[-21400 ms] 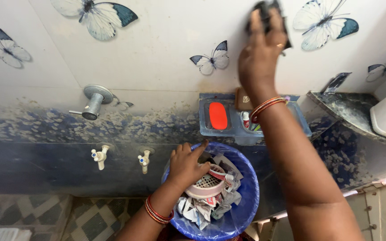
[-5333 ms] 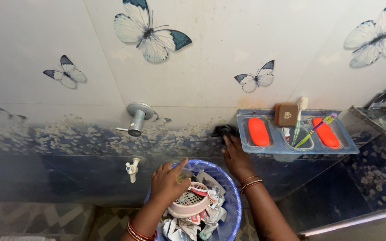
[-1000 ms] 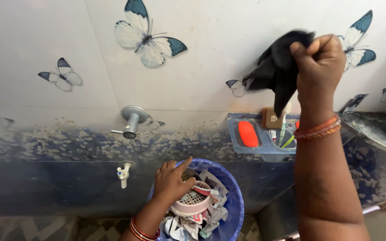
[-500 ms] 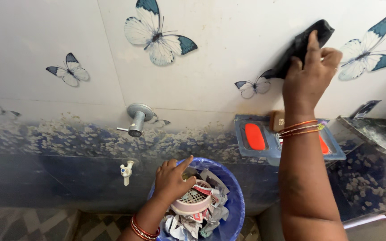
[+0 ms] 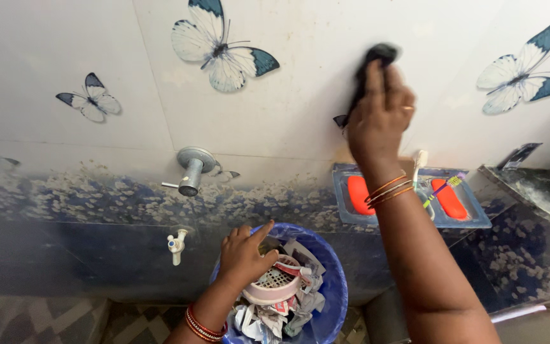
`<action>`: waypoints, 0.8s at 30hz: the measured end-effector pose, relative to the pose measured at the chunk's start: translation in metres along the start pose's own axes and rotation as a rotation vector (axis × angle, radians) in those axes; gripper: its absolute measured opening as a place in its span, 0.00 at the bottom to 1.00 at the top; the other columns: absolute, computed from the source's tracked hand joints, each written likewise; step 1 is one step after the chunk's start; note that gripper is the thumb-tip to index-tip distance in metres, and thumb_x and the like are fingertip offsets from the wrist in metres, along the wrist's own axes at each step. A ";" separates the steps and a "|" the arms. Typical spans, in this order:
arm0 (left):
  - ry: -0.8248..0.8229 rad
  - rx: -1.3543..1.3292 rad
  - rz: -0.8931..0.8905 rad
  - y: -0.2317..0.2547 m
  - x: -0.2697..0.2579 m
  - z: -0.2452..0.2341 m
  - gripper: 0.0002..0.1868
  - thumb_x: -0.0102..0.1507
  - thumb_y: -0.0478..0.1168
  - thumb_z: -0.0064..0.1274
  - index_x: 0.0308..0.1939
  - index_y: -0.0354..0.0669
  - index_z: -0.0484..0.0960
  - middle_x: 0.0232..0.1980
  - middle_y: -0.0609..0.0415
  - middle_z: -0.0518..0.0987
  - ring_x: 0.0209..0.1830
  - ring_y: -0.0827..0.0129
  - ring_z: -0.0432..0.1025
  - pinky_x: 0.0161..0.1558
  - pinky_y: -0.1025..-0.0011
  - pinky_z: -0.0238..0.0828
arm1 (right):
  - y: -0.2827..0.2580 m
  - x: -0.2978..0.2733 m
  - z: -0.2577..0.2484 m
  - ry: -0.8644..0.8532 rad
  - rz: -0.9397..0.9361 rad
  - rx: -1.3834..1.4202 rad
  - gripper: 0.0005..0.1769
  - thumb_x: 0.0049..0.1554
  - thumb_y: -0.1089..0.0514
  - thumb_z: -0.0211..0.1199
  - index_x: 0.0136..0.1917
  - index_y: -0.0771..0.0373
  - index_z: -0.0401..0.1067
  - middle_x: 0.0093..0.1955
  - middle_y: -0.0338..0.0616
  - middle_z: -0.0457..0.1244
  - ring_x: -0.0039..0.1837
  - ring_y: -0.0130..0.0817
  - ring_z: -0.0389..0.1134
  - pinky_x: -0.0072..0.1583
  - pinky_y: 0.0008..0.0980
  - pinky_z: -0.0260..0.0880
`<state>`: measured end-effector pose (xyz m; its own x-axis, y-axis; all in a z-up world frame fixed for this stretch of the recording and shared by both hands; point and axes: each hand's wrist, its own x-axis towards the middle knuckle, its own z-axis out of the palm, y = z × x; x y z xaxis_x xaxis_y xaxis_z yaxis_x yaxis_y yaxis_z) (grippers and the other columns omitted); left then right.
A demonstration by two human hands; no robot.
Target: The person cleans a bathroom wall and a wall-mounted plastic tray using a dark cloth. They wipe the wall area above the tray and then clean the tray itself, which holds toothbrushes, toothpaste, and soap. The person also handles a toothbrush and toothpaste tube during the process.
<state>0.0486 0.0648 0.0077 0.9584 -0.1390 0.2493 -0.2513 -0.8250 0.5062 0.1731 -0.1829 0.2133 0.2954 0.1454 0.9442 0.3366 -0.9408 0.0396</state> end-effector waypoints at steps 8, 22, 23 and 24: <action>-0.008 0.011 -0.002 0.005 0.005 0.000 0.38 0.51 0.55 0.60 0.67 0.64 0.76 0.51 0.47 0.77 0.56 0.51 0.68 0.61 0.52 0.61 | -0.017 0.000 -0.015 -0.224 0.036 0.408 0.10 0.62 0.65 0.65 0.57 0.60 0.78 0.69 0.44 0.62 0.65 0.40 0.66 0.67 0.37 0.70; 0.075 -0.007 0.066 -0.002 -0.001 0.007 0.37 0.51 0.54 0.61 0.66 0.61 0.78 0.48 0.47 0.75 0.55 0.51 0.67 0.57 0.52 0.61 | -0.046 0.064 -0.103 -0.478 0.517 0.556 0.11 0.64 0.61 0.59 0.57 0.60 0.79 0.29 0.37 0.64 0.29 0.20 0.59 0.31 0.25 0.59; 0.081 -0.007 0.074 -0.002 -0.001 0.006 0.37 0.51 0.54 0.61 0.66 0.61 0.78 0.48 0.47 0.75 0.55 0.51 0.67 0.57 0.51 0.61 | -0.042 0.066 -0.104 -0.479 0.524 0.575 0.10 0.64 0.61 0.60 0.57 0.60 0.79 0.30 0.36 0.65 0.30 0.19 0.59 0.32 0.23 0.59; 0.086 -0.006 0.082 -0.002 -0.001 0.005 0.37 0.51 0.54 0.61 0.66 0.60 0.78 0.48 0.47 0.75 0.55 0.51 0.67 0.57 0.51 0.61 | -0.039 0.068 -0.105 -0.479 0.532 0.595 0.10 0.64 0.61 0.60 0.57 0.61 0.78 0.31 0.35 0.66 0.30 0.18 0.60 0.32 0.22 0.59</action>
<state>0.0485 0.0636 0.0022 0.9195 -0.1579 0.3600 -0.3294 -0.8094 0.4863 0.0865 -0.1684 0.3104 0.8354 -0.0244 0.5491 0.4147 -0.6278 -0.6587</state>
